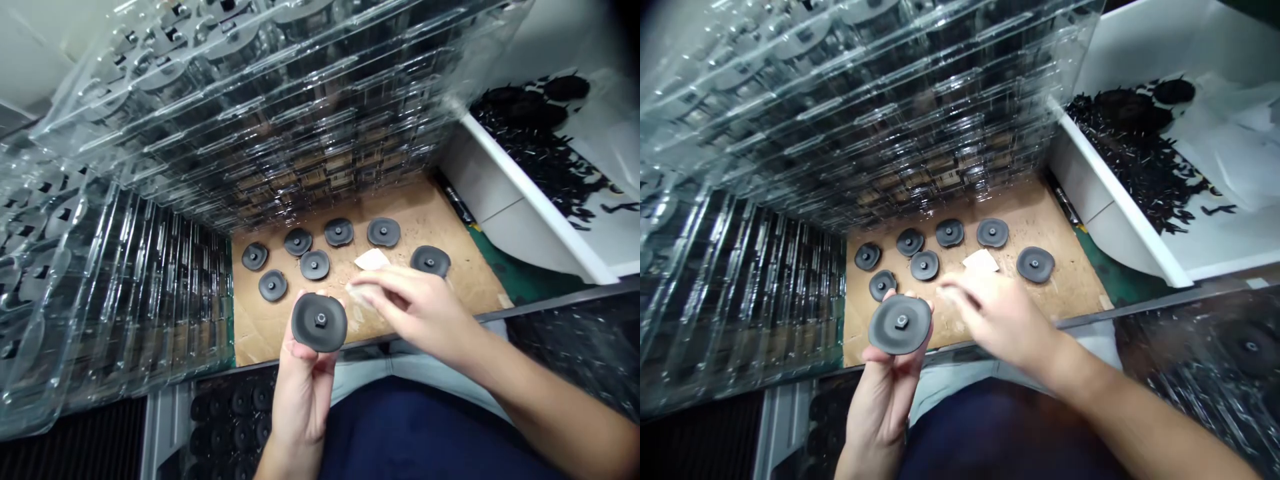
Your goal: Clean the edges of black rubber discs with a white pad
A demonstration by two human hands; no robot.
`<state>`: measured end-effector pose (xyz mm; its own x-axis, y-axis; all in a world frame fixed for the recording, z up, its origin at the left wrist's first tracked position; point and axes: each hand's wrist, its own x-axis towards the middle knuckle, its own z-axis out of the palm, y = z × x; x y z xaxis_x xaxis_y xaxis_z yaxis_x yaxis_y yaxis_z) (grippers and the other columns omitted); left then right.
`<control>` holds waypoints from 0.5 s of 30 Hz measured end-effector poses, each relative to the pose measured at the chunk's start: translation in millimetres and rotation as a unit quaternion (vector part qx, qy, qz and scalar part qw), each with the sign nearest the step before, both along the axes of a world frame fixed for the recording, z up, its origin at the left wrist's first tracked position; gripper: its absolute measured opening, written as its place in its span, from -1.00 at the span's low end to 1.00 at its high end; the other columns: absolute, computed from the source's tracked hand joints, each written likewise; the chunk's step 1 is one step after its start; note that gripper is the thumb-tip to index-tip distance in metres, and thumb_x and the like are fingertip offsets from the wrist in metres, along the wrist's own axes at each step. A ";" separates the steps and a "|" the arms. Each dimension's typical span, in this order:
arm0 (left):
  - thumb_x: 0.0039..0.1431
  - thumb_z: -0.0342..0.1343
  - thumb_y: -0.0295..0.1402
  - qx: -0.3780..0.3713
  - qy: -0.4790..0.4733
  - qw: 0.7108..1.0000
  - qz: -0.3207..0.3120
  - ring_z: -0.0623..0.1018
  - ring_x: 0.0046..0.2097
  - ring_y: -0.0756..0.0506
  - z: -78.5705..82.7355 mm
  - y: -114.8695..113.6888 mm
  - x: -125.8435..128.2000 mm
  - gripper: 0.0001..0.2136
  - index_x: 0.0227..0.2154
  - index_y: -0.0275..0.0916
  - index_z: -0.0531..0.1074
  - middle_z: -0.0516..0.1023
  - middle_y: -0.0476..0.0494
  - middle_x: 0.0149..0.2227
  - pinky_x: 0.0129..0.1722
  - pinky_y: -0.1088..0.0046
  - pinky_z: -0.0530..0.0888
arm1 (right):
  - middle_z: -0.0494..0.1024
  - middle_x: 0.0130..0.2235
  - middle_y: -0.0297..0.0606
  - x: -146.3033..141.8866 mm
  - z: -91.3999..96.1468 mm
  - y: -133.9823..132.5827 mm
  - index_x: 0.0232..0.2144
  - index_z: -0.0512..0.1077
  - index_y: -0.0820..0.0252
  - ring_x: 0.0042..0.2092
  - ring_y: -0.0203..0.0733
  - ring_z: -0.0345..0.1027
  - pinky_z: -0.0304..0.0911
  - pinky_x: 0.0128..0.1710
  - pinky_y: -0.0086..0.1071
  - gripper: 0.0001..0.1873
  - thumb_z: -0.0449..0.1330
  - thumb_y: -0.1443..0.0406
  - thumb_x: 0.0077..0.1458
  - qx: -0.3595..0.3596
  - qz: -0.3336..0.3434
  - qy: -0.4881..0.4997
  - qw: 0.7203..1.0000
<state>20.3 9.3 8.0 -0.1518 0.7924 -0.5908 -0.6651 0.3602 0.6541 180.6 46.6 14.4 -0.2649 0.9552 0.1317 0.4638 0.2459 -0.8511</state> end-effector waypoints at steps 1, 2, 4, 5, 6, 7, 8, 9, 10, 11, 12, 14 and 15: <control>-0.38 0.39 -0.18 -0.005 0.001 1.000 0.008 0.56 -0.11 -0.14 -0.7 0.3 -0.6 -0.47 -0.19 -0.11 0.52 0.58 -0.13 -0.11 -0.23 0.49 0.54 | 0.56 -0.28 -0.30 1.1 -12.2 0.4 -0.23 0.48 0.18 -0.35 -0.31 0.39 0.28 -0.34 -0.47 -0.81 0.08 0.33 0.17 -0.014 -0.025 -0.009 1.000; -0.38 0.38 -0.17 -0.007 -0.005 1.000 0.010 0.55 -0.10 -0.15 -1.2 0.5 -1.3 -0.46 -0.19 -0.10 0.52 0.57 -0.14 -0.10 -0.22 0.48 0.55 | 0.56 -0.28 -0.29 1.7 -25.7 -1.1 -0.21 0.47 0.18 -0.37 -0.31 0.38 0.28 -0.36 -0.46 -0.80 0.07 0.31 0.17 -0.032 -0.035 -0.013 0.999; -0.36 0.37 -0.17 -0.003 -0.022 1.000 0.005 0.54 -0.08 -0.16 -1.8 0.6 -2.4 -0.44 -0.15 -0.09 0.50 0.58 -0.14 -0.12 -0.20 0.47 0.54 | 0.56 -0.31 -0.28 1.6 -53.2 -8.1 -0.20 0.48 0.17 -0.41 -0.31 0.38 0.29 -0.40 -0.45 -0.78 0.07 0.28 0.17 -0.070 -0.012 -0.011 0.997; -0.34 0.37 -0.16 0.000 -0.030 1.000 -0.002 0.54 -0.07 -0.17 -2.0 0.7 -2.7 -0.43 -0.12 -0.09 0.49 0.58 -0.15 -0.12 -0.19 0.47 0.54 | 0.56 -0.32 -0.27 1.2 -64.8 -12.2 -0.21 0.48 0.18 -0.40 -0.29 0.39 0.30 -0.39 -0.44 -0.78 0.07 0.29 0.16 -0.080 0.006 -0.009 0.997; -0.33 0.36 -0.16 0.003 -0.036 0.999 -0.011 0.54 -0.06 -0.17 -2.0 0.7 -3.0 -0.41 -0.09 -0.09 0.47 0.57 -0.16 -0.12 -0.18 0.47 0.53 | 0.56 -0.34 -0.27 0.9 -73.3 -15.5 -0.22 0.50 0.18 -0.39 -0.27 0.40 0.31 -0.37 -0.42 -0.79 0.08 0.30 0.15 -0.084 0.019 -0.009 0.996; -0.32 0.36 -0.16 0.004 -0.039 0.999 -0.018 0.54 -0.06 -0.18 -2.0 0.7 -3.0 -0.40 -0.07 -0.09 0.45 0.57 -0.17 -0.12 -0.17 0.46 0.53 | 0.57 -0.36 -0.27 0.7 -77.6 -17.5 -0.24 0.51 0.17 -0.37 -0.25 0.42 0.32 -0.34 -0.40 -0.79 0.09 0.31 0.14 -0.085 0.024 -0.010 0.996; -0.32 0.36 -0.17 0.005 -0.039 0.999 -0.023 0.53 -0.05 -0.19 -2.1 0.7 -2.8 -0.38 -0.06 -0.09 0.45 0.56 -0.18 -0.10 -0.16 0.45 0.53 | 0.57 -0.36 -0.27 0.4 -77.0 -17.8 -0.25 0.51 0.17 -0.35 -0.24 0.42 0.32 -0.33 -0.39 -0.79 0.09 0.32 0.14 -0.087 0.025 -0.010 0.996; -0.33 0.36 -0.17 0.006 -0.039 0.999 -0.027 0.53 -0.04 -0.19 -2.2 0.6 -2.3 -0.38 -0.06 -0.10 0.44 0.56 -0.18 -0.10 -0.15 0.44 0.52 | 0.57 -0.33 -0.27 -0.2 -71.5 -16.4 -0.24 0.51 0.16 -0.33 -0.23 0.43 0.32 -0.32 -0.39 -0.79 0.08 0.32 0.14 -0.089 0.020 -0.011 0.996; -0.33 0.36 -0.16 0.009 -0.037 0.999 -0.028 0.53 -0.04 -0.19 -2.4 0.3 -1.4 -0.38 -0.07 -0.11 0.45 0.56 -0.18 -0.09 -0.14 0.44 0.52 | 0.57 -0.28 -0.26 -1.3 -61.3 -13.8 -0.21 0.49 0.15 -0.30 -0.23 0.43 0.32 -0.31 -0.39 -0.79 0.07 0.31 0.16 -0.087 0.007 -0.006 0.996; -0.32 0.36 -0.17 0.015 -0.034 0.999 -0.028 0.53 -0.04 -0.19 -2.7 -0.1 -0.2 -0.40 -0.08 -0.12 0.46 0.55 -0.18 -0.08 -0.14 0.44 0.52 | 0.56 -0.22 -0.26 -3.3 -47.6 -10.7 -0.18 0.48 0.14 -0.25 -0.23 0.42 0.32 -0.27 -0.38 -0.78 0.06 0.31 0.17 -0.075 -0.010 0.005 0.997; -0.32 0.36 -0.17 0.023 -0.033 0.999 -0.033 0.52 -0.04 -0.18 -3.1 -0.7 1.3 -0.41 -0.09 -0.13 0.47 0.55 -0.17 -0.08 -0.13 0.46 0.51 | 0.54 -0.15 -0.25 -6.2 -31.8 -7.6 -0.14 0.45 0.14 -0.19 -0.23 0.41 0.31 -0.22 -0.38 -0.76 0.06 0.30 0.18 -0.056 -0.024 0.018 0.998; -0.28 0.36 -0.18 0.029 -0.047 0.997 -0.061 0.50 -0.01 -0.18 -4.3 -2.8 4.0 -0.43 -0.09 -0.16 0.47 0.55 -0.18 -0.07 -0.11 0.49 0.49 | 0.52 -0.14 -0.21 -14.5 -0.1 -3.8 -0.11 0.42 0.20 -0.15 -0.23 0.38 0.29 -0.15 -0.37 -0.75 0.04 0.33 0.18 0.029 -0.029 0.072 0.997; -0.24 0.35 -0.19 0.025 -0.058 0.995 -0.079 0.49 0.01 -0.18 -5.3 -4.0 4.7 -0.45 -0.08 -0.17 0.46 0.54 -0.18 -0.06 -0.09 0.49 0.48 | 0.52 -0.18 -0.18 -18.9 12.9 -3.3 -0.11 0.42 0.26 -0.18 -0.24 0.38 0.30 -0.16 -0.39 -0.74 0.02 0.36 0.19 0.066 -0.001 0.084 0.994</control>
